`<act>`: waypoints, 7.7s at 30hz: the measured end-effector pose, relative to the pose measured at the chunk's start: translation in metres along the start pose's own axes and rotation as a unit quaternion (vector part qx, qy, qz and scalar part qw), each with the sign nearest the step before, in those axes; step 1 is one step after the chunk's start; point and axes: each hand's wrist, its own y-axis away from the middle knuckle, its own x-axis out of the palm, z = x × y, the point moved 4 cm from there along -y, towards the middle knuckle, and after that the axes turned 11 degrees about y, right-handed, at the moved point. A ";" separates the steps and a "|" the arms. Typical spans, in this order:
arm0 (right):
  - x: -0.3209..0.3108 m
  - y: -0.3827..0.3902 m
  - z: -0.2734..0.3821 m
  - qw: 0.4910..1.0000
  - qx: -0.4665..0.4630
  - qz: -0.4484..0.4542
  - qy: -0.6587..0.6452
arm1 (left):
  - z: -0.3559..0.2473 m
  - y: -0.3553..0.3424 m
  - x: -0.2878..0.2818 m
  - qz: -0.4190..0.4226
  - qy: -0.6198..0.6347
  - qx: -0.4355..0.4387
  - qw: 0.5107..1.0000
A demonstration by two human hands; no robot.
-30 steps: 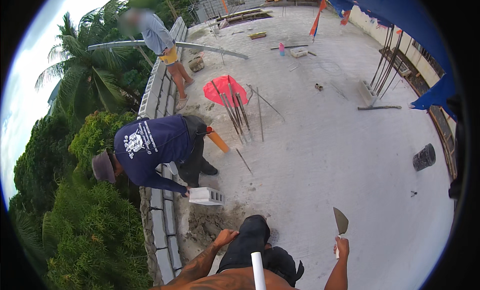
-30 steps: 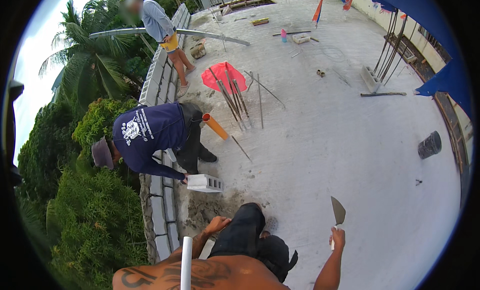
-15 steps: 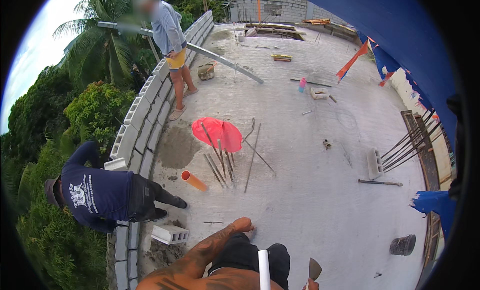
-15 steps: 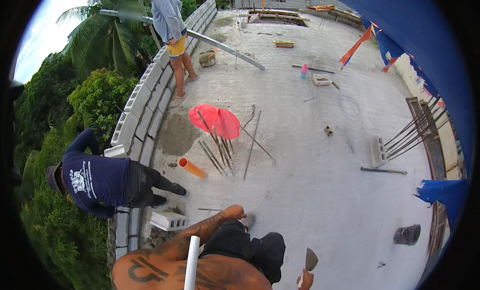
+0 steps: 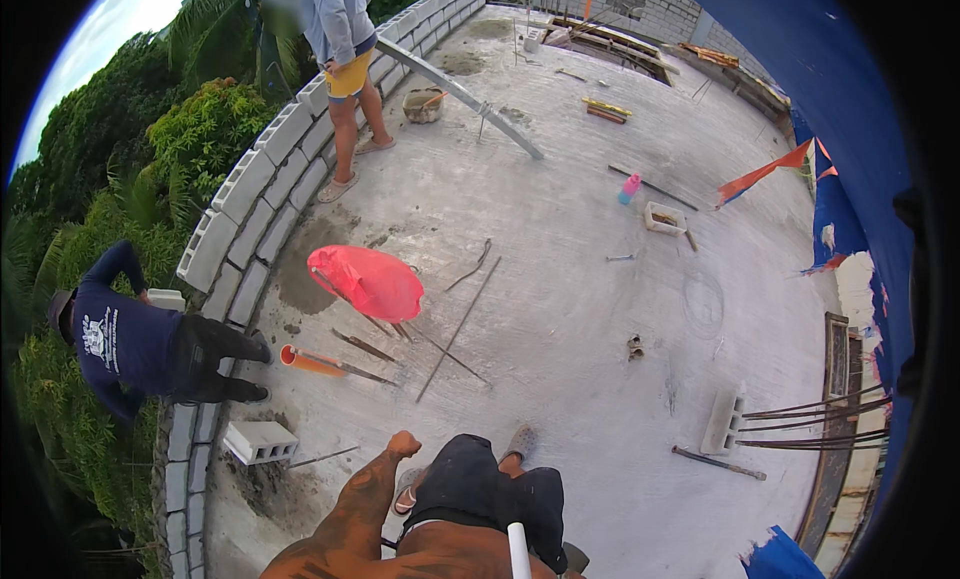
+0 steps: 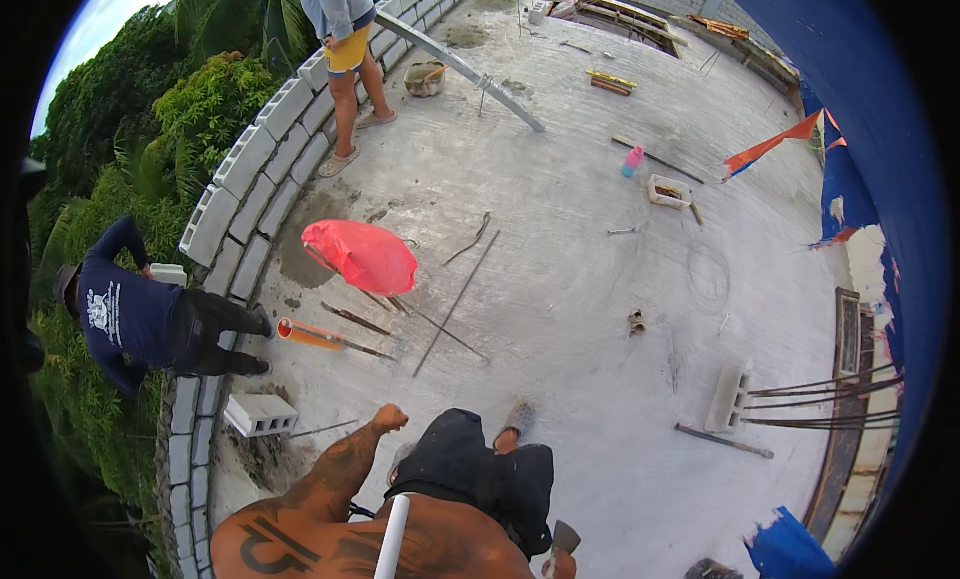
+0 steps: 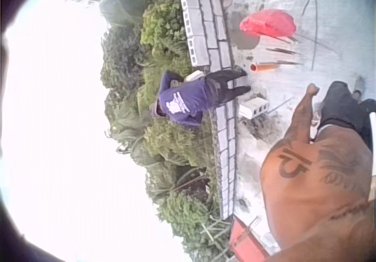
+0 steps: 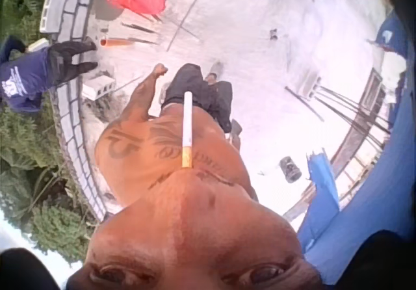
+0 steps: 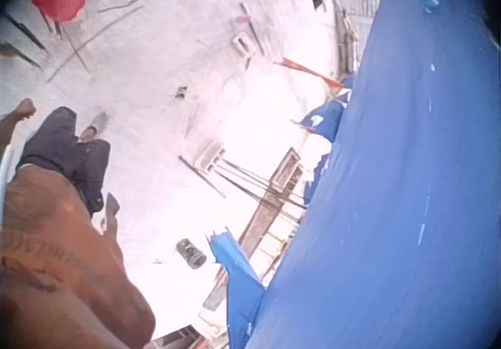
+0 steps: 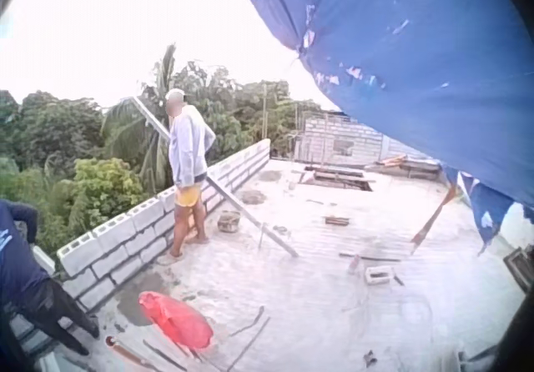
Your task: The person scoops wet cement with a trowel and applies it to the top of a partially built concrete block wall. They spread the mortar along the joints and continue adding cement to extend the wall section.
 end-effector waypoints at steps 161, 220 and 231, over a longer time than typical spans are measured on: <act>1.497 0.421 2.870 0.980 -0.153 0.112 -0.056 | -1.858 -1.513 -1.935 -0.253 0.005 0.250 0.935; 1.938 0.148 3.450 0.803 0.005 0.313 -0.507 | -2.432 -2.042 -1.985 0.112 -0.242 0.405 0.875; 1.922 0.200 3.474 0.854 0.068 0.222 -0.465 | -2.432 -2.060 -2.003 0.076 -0.225 0.349 0.907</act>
